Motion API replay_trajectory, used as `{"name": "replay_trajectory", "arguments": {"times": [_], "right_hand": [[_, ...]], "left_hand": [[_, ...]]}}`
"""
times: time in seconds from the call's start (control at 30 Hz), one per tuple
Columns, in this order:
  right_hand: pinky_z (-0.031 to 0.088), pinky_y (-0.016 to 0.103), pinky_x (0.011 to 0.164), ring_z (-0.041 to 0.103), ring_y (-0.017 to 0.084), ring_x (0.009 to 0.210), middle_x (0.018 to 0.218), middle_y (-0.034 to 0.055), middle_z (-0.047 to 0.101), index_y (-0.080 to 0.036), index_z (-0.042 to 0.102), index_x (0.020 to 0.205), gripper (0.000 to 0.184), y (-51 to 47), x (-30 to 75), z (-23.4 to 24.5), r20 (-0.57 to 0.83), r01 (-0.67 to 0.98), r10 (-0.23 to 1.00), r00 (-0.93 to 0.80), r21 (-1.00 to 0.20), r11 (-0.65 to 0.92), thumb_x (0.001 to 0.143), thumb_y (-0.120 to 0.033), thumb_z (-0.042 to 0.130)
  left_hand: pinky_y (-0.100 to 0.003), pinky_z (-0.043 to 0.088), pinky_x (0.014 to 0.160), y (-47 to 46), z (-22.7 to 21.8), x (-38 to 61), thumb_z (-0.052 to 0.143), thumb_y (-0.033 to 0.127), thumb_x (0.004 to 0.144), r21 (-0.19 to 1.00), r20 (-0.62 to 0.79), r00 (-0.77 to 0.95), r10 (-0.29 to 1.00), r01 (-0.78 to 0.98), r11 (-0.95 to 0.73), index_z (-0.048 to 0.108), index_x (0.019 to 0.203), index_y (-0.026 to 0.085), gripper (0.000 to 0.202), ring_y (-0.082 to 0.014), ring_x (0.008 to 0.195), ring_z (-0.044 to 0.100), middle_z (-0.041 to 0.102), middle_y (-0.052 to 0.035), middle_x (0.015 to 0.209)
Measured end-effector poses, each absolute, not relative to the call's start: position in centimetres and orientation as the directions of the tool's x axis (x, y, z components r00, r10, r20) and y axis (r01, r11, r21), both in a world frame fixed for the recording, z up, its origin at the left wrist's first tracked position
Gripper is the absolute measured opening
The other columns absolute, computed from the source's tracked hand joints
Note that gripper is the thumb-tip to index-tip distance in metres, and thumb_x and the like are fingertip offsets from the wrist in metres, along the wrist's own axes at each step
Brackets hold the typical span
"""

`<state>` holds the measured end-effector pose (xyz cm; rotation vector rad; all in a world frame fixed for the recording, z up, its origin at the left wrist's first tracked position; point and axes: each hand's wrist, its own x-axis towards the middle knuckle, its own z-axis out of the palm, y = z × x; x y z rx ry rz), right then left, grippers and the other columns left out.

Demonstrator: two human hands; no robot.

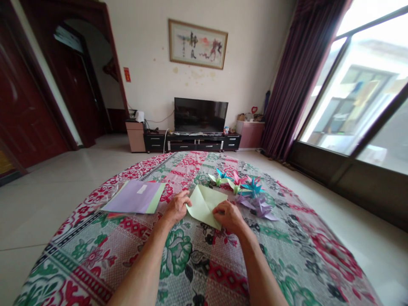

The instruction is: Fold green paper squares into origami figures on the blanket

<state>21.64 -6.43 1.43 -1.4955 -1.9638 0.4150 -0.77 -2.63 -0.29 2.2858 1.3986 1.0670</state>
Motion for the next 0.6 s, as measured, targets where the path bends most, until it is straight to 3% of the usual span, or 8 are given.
{"name": "replay_trajectory", "arguments": {"times": [0.17,0.3,0.43,0.6], "right_hand": [[0.042,0.026,0.072,0.058,0.017,0.076,0.083,0.0052,0.066,-0.023,0.074,0.088,0.034,-6.7,21.4,1.7,0.228,0.816,0.955,-0.190,-0.505,0.283,0.062,-0.013,0.054],[0.042,0.026,0.074,0.058,0.018,0.079,0.087,0.0049,0.066,-0.023,0.073,0.091,0.034,-6.7,21.1,1.6,0.225,0.829,0.959,-0.172,-0.492,0.265,0.064,-0.014,0.054],[0.041,0.026,0.079,0.058,0.018,0.089,0.096,0.0035,0.065,-0.028,0.072,0.093,0.040,-6.9,20.4,1.7,0.242,0.821,0.941,-0.236,-0.469,0.326,0.064,-0.010,0.050],[0.038,0.031,0.081,0.057,0.021,0.093,0.099,0.0026,0.064,-0.031,0.071,0.091,0.038,-7.8,19.3,2.1,0.215,0.865,0.949,-0.231,-0.402,0.301,0.065,-0.012,0.051]], "left_hand": [[-0.034,0.042,0.098,-2.9,0.3,-0.8,0.042,-0.002,0.064,0.557,0.448,0.317,0.836,0.633,-0.538,0.069,0.074,0.021,0.037,-0.0186,0.110,0.056,0.063,-0.0032,0.114],[-0.033,0.041,0.099,-3.3,0.9,-0.7,0.051,0.003,0.063,0.579,0.458,0.359,0.814,0.574,-0.579,0.069,0.075,0.022,0.029,-0.0184,0.113,0.054,0.062,-0.0031,0.117],[-0.036,0.040,0.101,-3.2,0.8,-0.5,0.051,0.003,0.060,0.581,0.470,0.309,0.827,0.597,-0.553,0.066,0.066,0.021,0.024,-0.0197,0.111,0.055,0.064,-0.0037,0.114],[-0.033,0.043,0.094,-2.6,0.6,0.4,0.050,0.007,0.063,0.586,0.500,0.238,0.832,0.615,-0.528,0.067,0.070,0.019,0.022,-0.0196,0.101,0.060,0.068,-0.0055,0.104]]}}
